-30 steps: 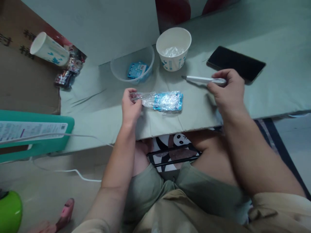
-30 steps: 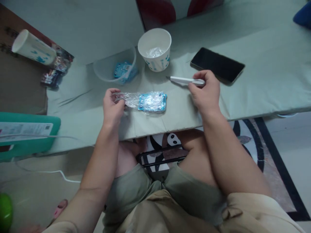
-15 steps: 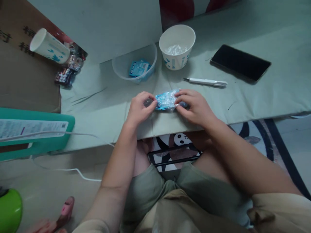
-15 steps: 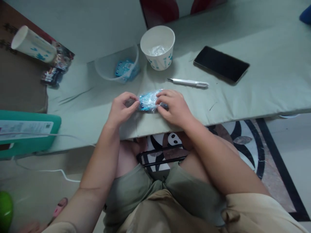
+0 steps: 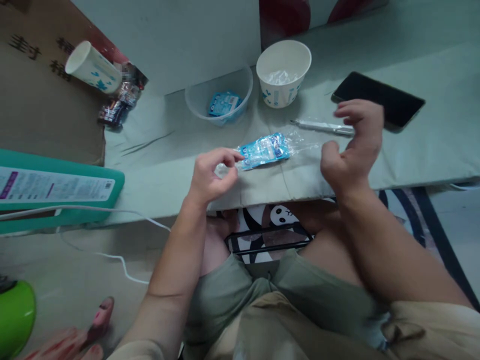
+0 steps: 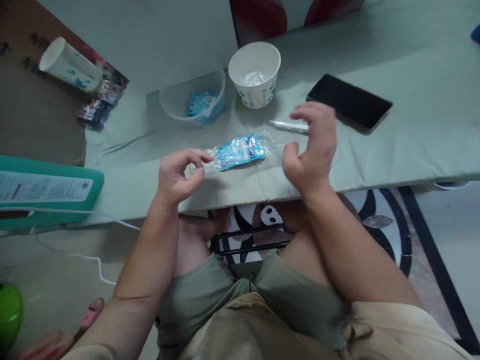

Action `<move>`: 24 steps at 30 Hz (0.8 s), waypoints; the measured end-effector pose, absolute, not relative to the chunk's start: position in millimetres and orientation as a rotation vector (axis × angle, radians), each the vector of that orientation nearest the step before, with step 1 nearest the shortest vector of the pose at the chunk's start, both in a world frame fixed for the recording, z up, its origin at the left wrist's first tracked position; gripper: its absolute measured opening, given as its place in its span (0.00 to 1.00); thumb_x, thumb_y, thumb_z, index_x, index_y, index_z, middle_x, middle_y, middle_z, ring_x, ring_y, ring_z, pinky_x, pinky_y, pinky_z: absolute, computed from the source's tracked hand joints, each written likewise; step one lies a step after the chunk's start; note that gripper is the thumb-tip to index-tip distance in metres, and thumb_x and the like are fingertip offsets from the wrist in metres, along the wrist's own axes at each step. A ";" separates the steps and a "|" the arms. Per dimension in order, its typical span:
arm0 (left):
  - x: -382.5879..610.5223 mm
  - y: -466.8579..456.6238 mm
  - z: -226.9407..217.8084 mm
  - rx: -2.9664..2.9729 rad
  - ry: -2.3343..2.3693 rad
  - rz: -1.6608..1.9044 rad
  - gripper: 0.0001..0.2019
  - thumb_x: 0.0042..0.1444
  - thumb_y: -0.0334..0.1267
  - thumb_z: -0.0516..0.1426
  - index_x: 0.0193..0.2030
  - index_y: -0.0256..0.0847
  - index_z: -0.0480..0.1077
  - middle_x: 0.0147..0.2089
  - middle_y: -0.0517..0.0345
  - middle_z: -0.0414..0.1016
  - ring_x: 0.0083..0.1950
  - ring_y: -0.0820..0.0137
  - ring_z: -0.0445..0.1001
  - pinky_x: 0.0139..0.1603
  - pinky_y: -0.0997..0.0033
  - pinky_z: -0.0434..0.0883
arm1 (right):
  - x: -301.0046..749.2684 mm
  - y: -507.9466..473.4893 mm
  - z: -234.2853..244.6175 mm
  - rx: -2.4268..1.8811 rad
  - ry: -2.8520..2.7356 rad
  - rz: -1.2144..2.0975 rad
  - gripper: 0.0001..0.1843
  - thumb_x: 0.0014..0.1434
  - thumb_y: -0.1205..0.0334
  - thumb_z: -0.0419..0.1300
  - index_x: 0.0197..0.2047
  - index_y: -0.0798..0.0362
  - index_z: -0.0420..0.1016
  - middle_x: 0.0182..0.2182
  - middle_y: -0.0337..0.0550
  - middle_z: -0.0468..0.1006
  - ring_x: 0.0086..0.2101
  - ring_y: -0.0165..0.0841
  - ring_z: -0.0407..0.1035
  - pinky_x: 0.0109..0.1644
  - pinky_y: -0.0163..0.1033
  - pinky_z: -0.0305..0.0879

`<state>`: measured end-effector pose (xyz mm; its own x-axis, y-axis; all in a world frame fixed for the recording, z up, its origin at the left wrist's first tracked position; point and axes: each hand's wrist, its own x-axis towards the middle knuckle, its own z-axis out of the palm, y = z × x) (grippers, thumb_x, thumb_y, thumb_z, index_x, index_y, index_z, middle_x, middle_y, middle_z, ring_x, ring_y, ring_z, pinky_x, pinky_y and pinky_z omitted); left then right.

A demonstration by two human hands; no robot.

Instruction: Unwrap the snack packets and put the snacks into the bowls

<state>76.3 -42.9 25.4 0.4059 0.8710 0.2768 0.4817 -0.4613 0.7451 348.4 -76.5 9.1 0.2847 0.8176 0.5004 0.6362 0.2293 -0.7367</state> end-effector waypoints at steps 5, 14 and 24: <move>81.1 -66.7 41.4 2.153 0.873 0.276 0.03 0.48 0.33 0.56 0.27 0.44 0.70 0.37 0.58 0.84 0.33 0.70 0.78 0.36 0.69 0.69 | 320.1 -87.5 19.9 -1.446 -2.135 0.485 0.20 0.57 0.58 0.54 0.50 0.46 0.80 0.40 0.46 0.84 0.46 0.48 0.76 0.57 0.54 0.63; 94.5 -38.1 13.7 2.310 1.371 0.562 0.12 0.51 0.40 0.67 0.42 0.44 0.76 0.40 0.54 0.78 0.43 0.63 0.75 0.46 0.63 0.70 | 316.2 -88.8 17.0 -2.053 -2.336 0.488 0.23 0.68 0.51 0.47 0.50 0.45 0.82 0.34 0.51 0.84 0.31 0.45 0.73 0.33 0.44 0.53; 105.3 -16.0 -0.7 1.840 1.362 0.617 0.07 0.60 0.39 0.58 0.32 0.44 0.67 0.33 0.58 0.73 0.34 0.68 0.71 0.35 0.68 0.67 | 317.4 -76.1 15.0 -2.252 -2.005 0.583 0.27 0.66 0.42 0.51 0.58 0.50 0.74 0.39 0.55 0.84 0.33 0.50 0.75 0.33 0.46 0.59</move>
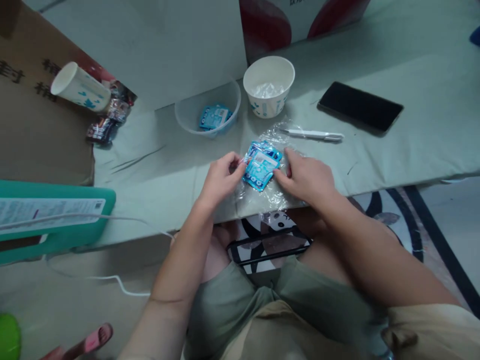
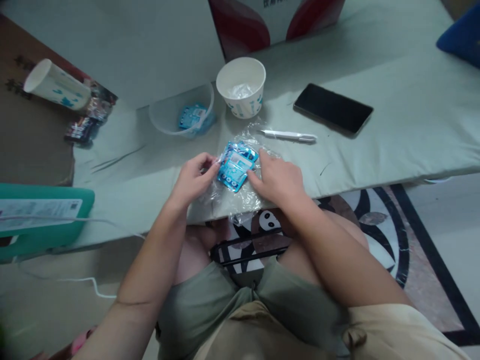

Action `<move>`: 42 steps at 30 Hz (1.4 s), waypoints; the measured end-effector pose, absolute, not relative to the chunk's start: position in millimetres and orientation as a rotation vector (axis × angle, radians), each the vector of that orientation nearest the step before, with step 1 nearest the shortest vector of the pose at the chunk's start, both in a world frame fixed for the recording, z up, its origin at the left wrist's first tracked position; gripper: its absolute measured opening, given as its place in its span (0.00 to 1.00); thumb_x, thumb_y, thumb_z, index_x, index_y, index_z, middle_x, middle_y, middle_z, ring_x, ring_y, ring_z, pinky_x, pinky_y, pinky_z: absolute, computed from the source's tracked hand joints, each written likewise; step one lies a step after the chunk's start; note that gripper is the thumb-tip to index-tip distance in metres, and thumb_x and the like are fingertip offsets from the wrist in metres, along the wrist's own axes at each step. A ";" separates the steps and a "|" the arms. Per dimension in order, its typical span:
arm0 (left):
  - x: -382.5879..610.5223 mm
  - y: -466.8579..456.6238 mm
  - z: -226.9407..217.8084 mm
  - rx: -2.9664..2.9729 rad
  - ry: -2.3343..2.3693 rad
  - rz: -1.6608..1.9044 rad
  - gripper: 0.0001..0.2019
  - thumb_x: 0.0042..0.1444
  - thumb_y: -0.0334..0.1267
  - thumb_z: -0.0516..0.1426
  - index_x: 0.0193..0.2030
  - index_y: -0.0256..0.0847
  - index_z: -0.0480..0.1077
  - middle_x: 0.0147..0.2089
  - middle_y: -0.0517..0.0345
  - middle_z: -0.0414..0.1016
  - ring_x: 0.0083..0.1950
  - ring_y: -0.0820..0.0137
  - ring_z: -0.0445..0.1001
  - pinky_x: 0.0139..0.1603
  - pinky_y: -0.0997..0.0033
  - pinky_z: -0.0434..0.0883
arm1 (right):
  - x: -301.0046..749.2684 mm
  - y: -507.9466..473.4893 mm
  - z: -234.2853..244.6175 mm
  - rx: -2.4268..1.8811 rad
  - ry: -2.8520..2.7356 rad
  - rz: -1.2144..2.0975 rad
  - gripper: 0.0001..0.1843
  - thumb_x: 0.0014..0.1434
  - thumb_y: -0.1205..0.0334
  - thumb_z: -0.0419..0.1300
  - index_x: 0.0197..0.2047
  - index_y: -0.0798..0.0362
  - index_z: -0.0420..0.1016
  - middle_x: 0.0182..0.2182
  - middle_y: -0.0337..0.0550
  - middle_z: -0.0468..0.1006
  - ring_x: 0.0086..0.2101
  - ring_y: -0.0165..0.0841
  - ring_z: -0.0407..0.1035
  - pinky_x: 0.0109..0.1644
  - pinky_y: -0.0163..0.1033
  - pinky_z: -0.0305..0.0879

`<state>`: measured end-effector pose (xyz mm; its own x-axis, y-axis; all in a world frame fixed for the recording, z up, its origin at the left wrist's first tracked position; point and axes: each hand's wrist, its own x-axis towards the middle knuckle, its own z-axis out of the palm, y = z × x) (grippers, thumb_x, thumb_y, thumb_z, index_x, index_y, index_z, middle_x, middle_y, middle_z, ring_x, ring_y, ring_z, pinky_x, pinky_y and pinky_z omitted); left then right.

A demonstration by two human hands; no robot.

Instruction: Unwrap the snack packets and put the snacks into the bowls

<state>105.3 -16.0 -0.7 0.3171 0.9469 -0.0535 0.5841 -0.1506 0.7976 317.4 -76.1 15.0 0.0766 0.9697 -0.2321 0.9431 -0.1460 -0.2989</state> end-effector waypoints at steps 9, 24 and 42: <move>120.2 -23.4 2.5 1.195 1.162 0.655 0.12 0.60 0.42 0.56 0.27 0.44 0.61 0.28 0.58 0.71 0.30 0.70 0.71 0.28 0.71 0.67 | 317.8 -71.6 12.7 -2.199 -2.000 0.671 0.42 0.57 0.35 0.61 0.68 0.46 0.65 0.49 0.55 0.81 0.43 0.54 0.76 0.35 0.47 0.62; 127.1 -19.2 -1.2 0.849 1.175 0.824 0.17 0.53 0.50 0.59 0.34 0.46 0.54 0.41 0.54 0.85 0.44 0.62 0.85 0.45 0.62 0.80 | 319.9 -83.6 9.0 -1.924 -1.882 0.444 0.20 0.56 0.48 0.66 0.49 0.47 0.72 0.51 0.54 0.79 0.56 0.56 0.67 0.58 0.61 0.58; 98.2 -12.5 16.3 0.996 1.363 0.904 0.09 0.61 0.33 0.51 0.29 0.42 0.60 0.25 0.61 0.74 0.19 0.79 0.55 0.22 0.75 0.53 | 322.6 -84.2 -16.8 -1.343 -1.666 0.234 0.13 0.55 0.51 0.73 0.40 0.44 0.78 0.53 0.43 0.84 0.65 0.52 0.69 0.71 0.70 0.57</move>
<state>98.2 -12.5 16.3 0.0242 0.9396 -0.3414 0.0511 0.3399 0.9391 322.6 -84.2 -16.8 0.0534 0.8390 0.5416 0.6574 0.3787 -0.6515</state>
